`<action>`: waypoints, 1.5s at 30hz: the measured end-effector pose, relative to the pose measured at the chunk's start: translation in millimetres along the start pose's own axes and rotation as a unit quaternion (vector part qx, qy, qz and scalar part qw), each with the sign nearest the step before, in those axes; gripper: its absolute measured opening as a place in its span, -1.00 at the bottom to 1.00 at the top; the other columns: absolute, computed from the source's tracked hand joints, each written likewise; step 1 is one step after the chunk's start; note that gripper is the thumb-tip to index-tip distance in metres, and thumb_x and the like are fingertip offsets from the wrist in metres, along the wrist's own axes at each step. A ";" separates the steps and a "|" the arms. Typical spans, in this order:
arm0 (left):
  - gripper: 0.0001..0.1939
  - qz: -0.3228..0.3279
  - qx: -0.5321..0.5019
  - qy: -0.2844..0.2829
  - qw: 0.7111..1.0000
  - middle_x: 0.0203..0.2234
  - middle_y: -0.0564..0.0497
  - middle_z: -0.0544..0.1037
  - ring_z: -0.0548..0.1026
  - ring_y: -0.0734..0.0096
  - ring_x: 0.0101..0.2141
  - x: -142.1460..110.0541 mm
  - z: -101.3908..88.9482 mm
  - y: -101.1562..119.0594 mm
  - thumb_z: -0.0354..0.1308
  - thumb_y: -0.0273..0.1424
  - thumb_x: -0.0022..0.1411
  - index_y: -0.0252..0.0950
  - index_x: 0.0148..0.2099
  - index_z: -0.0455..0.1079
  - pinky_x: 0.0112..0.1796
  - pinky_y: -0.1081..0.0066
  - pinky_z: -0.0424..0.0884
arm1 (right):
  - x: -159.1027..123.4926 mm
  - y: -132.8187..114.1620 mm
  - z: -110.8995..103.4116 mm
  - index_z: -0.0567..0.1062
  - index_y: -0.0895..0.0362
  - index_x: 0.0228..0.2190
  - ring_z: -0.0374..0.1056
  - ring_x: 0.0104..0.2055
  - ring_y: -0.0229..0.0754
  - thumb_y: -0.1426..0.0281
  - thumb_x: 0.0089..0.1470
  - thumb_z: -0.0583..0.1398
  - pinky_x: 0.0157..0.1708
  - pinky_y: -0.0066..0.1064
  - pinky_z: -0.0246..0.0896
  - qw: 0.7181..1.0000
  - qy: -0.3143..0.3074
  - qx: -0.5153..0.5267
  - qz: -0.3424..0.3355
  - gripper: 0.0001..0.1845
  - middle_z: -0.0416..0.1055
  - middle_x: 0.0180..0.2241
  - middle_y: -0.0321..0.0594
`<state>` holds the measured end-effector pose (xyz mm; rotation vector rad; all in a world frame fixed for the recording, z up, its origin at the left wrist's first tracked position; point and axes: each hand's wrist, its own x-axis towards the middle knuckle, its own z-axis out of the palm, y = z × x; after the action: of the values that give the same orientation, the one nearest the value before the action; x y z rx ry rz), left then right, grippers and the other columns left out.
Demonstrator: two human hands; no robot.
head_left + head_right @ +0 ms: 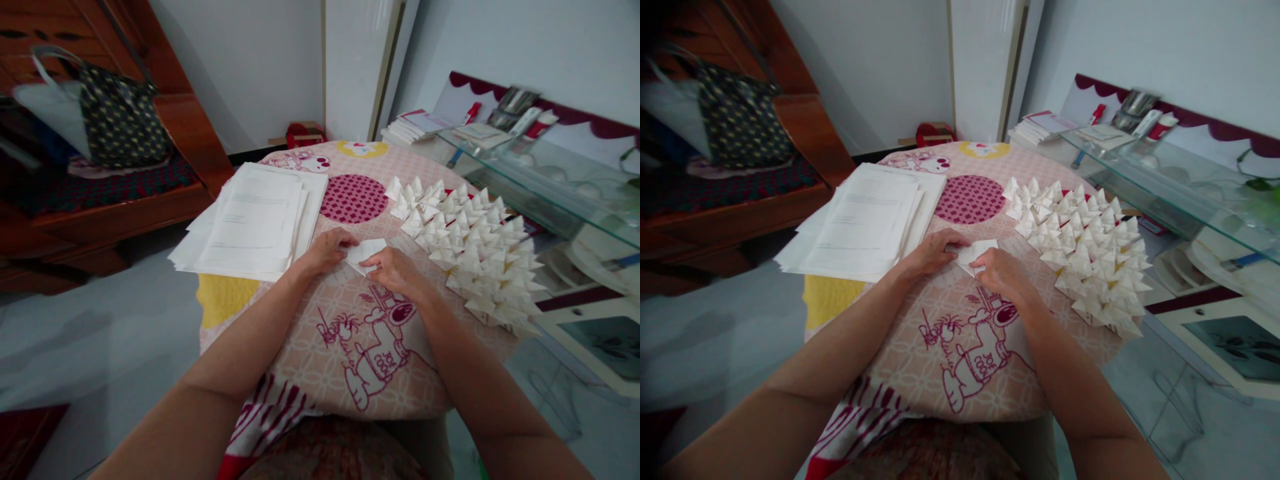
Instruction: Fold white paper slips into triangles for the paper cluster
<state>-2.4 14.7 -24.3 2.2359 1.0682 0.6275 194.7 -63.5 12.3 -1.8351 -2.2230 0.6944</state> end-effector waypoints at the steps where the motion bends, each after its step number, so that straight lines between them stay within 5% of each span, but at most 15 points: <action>1: -0.50 0.006 -0.002 -0.002 1.000 -0.13 -0.08 0.62 0.55 0.35 -0.12 -0.2 -1.0 -1.4 0.06 -0.68 -0.02 -0.33 -0.04 0.57 0.00 0.31 0.47 | 0.0 0.3 0.0 0.68 0.12 -0.03 0.54 -0.12 -0.04 0.49 0.09 0.27 -0.11 -0.33 0.35 1.000 0.002 0.002 -0.003 -0.61 0.65 -0.11 -0.05; 8: -0.44 0.033 -0.019 -0.021 0.999 -0.08 -0.02 0.65 0.55 0.38 -0.02 -1.1 -8.4 -0.5 -0.04 -0.71 -0.06 -0.23 -0.10 0.60 0.10 0.27 0.43 | 0.8 2.1 -0.2 0.68 0.14 -0.04 0.53 -0.20 -0.05 0.49 0.06 0.27 -0.18 -0.33 0.34 1.000 0.003 -0.001 -0.012 -0.59 0.66 -0.16 -0.04; 15: -0.56 -0.008 0.025 -0.012 1.000 -0.09 -0.09 0.61 0.53 0.27 -0.08 -0.5 -0.6 5.7 0.23 -0.53 0.02 -0.29 0.00 0.57 0.03 0.25 0.45 | 1.0 1.9 -2.5 0.69 0.12 -0.05 0.52 -0.23 -0.08 0.49 0.07 0.23 -0.20 -0.37 0.31 0.998 -0.007 -0.032 -0.046 -0.60 0.66 -0.20 -0.06; 25: -0.56 -0.028 0.009 -0.002 1.000 -0.13 -0.05 0.60 0.53 0.30 -0.11 0.6 3.4 5.3 0.25 -0.55 -0.04 -0.29 -0.03 0.56 -0.01 0.29 0.45 | -0.4 -7.0 -2.4 0.57 -0.03 0.14 0.52 -0.15 -0.04 0.52 0.10 0.16 -0.14 -0.35 0.26 0.984 -0.034 -0.127 -0.122 -0.42 0.64 -0.21 -0.10; 45: -0.55 -0.019 0.015 -0.004 1.000 -0.12 -0.06 0.59 0.51 0.28 -0.10 -2.3 1.1 9.5 0.22 -0.54 -0.01 -0.25 -0.02 0.57 0.01 0.26 0.43 | 2.1 11.4 -7.7 0.71 0.16 -0.15 0.44 -0.38 -0.20 0.55 0.04 0.17 -0.33 -0.43 0.24 0.997 0.008 0.019 -0.077 -0.60 0.64 -0.33 -0.14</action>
<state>2.1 7.6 -19.1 2.2363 1.1192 0.5911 207.5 -58.2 13.5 -1.6261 -2.2948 0.6851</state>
